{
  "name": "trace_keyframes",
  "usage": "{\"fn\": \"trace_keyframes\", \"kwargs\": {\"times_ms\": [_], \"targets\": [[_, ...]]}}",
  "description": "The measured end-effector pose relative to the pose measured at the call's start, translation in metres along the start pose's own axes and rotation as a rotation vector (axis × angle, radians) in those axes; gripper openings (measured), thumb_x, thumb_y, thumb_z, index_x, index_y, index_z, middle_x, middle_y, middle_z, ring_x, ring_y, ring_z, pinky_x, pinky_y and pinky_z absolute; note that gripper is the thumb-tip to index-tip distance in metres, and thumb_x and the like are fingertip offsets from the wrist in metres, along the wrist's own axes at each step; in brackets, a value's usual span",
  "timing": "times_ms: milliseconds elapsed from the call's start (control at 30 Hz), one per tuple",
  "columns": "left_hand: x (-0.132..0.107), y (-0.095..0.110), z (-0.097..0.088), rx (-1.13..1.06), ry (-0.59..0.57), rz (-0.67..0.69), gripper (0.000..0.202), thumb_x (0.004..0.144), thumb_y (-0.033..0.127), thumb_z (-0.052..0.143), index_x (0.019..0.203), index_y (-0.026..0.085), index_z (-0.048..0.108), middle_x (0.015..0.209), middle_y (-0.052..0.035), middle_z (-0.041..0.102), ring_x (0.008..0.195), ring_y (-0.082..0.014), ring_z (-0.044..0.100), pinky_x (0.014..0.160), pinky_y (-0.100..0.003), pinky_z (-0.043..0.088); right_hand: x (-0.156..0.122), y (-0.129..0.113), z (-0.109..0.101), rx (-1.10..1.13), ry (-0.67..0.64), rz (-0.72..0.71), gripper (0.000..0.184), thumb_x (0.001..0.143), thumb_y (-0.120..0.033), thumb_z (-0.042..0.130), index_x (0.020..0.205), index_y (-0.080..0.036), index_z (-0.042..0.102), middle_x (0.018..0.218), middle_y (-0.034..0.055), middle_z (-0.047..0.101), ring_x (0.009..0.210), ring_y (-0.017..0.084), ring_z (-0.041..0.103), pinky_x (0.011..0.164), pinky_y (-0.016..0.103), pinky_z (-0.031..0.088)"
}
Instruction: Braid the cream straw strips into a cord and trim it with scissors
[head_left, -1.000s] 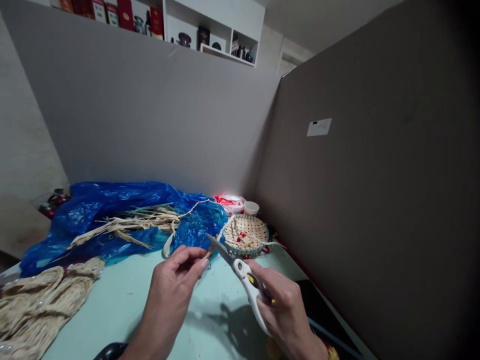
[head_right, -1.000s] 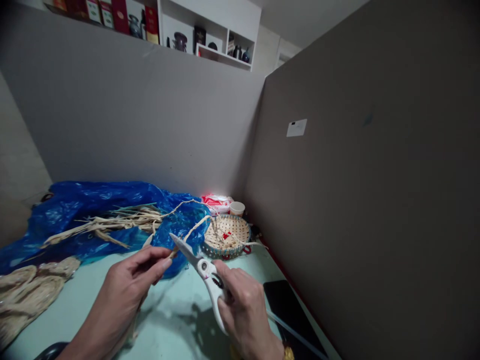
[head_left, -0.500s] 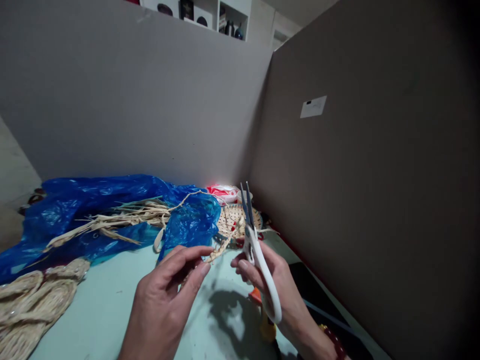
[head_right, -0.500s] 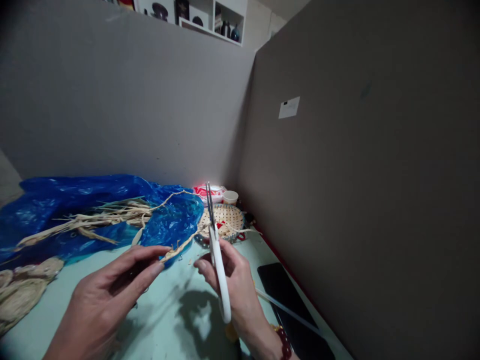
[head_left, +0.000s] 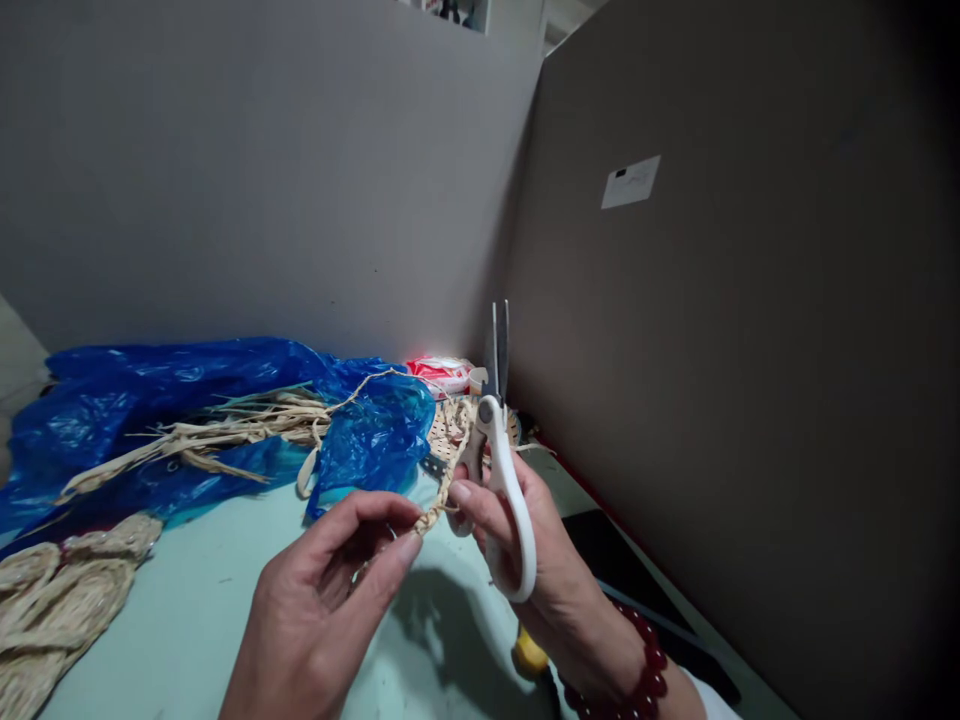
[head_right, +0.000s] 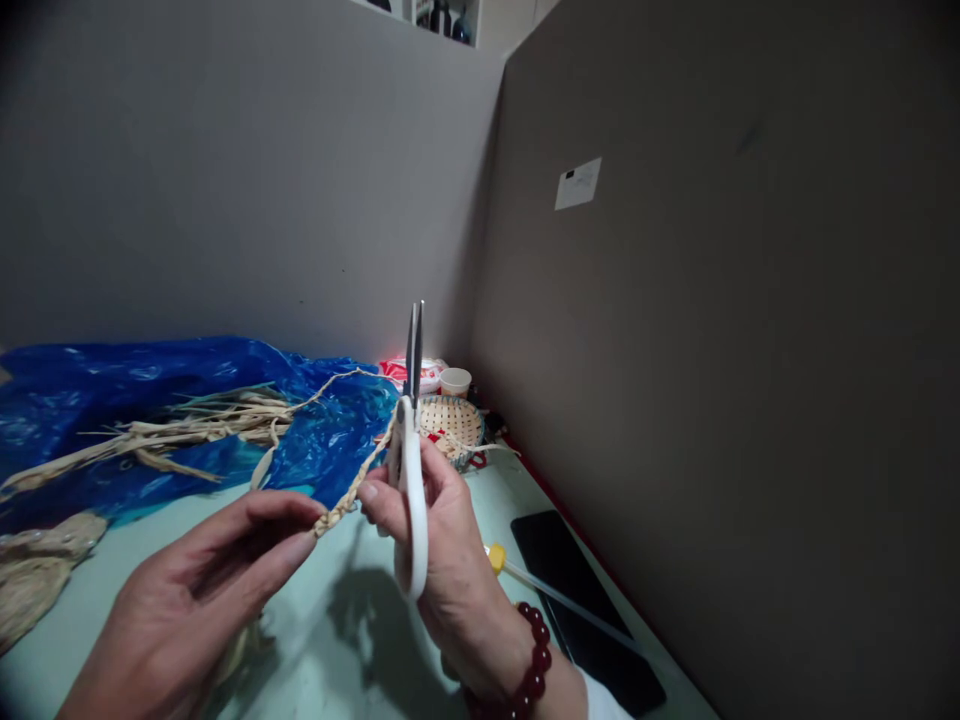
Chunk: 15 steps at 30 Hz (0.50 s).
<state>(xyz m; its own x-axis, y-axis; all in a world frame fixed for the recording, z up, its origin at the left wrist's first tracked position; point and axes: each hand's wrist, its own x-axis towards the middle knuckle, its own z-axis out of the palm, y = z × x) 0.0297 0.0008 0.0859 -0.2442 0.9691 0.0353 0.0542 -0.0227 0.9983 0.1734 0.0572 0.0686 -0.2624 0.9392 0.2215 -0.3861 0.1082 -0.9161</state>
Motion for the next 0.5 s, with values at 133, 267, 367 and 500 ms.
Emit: {"fn": "trace_keyframes", "kwargs": {"times_ms": [133,267,367,500], "targets": [[-0.001,-0.001,0.004,0.007,-0.011,-0.005,0.026,0.065,0.046,0.074,0.077,0.024,0.069,0.073,-0.0007,0.070,0.071,-0.0205,0.066,0.061,-0.022,0.052,-0.003,0.003,-0.003,0.030,-0.027,-0.011,0.027,0.076,-0.032,0.072,0.091,-0.018,0.054,0.080,-0.0009,0.052,0.066,0.010,0.044,0.063,0.024,0.040],[0.003,-0.005,0.001,0.089,-0.001,0.038,0.023,0.064,0.046,0.073,0.074,0.025,0.074,0.070,-0.0012,0.075,0.070,-0.0204,0.069,0.063,-0.020,0.055,-0.002,0.003,-0.003,0.003,0.001,-0.045,0.026,0.077,-0.032,0.072,0.090,-0.018,0.054,0.079,-0.0012,0.053,0.066,0.009,0.045,0.062,0.024,0.041],[0.009,-0.006,-0.008,0.145,0.058,0.071,0.026,0.062,0.047,0.074,0.075,0.025,0.076,0.071,-0.0029,0.077,0.069,-0.0226,0.072,0.061,-0.022,0.058,0.001,0.001,-0.007,-0.189,0.041,-0.089,0.027,0.078,-0.030,0.069,0.098,-0.020,0.054,0.076,-0.0018,0.055,0.062,0.009,0.047,0.057,0.022,0.040],[0.016,0.001,-0.021,0.162,0.130,0.126,0.027,0.061,0.046,0.075,0.075,0.024,0.076,0.074,-0.0039,0.078,0.073,-0.0248,0.073,0.062,-0.024,0.059,0.003,-0.003,-0.020,-0.663,0.003,-0.343,0.032,0.078,-0.017,0.060,0.109,-0.021,0.054,0.079,0.0001,0.059,0.064,0.013,0.053,0.058,0.025,0.045]]}}
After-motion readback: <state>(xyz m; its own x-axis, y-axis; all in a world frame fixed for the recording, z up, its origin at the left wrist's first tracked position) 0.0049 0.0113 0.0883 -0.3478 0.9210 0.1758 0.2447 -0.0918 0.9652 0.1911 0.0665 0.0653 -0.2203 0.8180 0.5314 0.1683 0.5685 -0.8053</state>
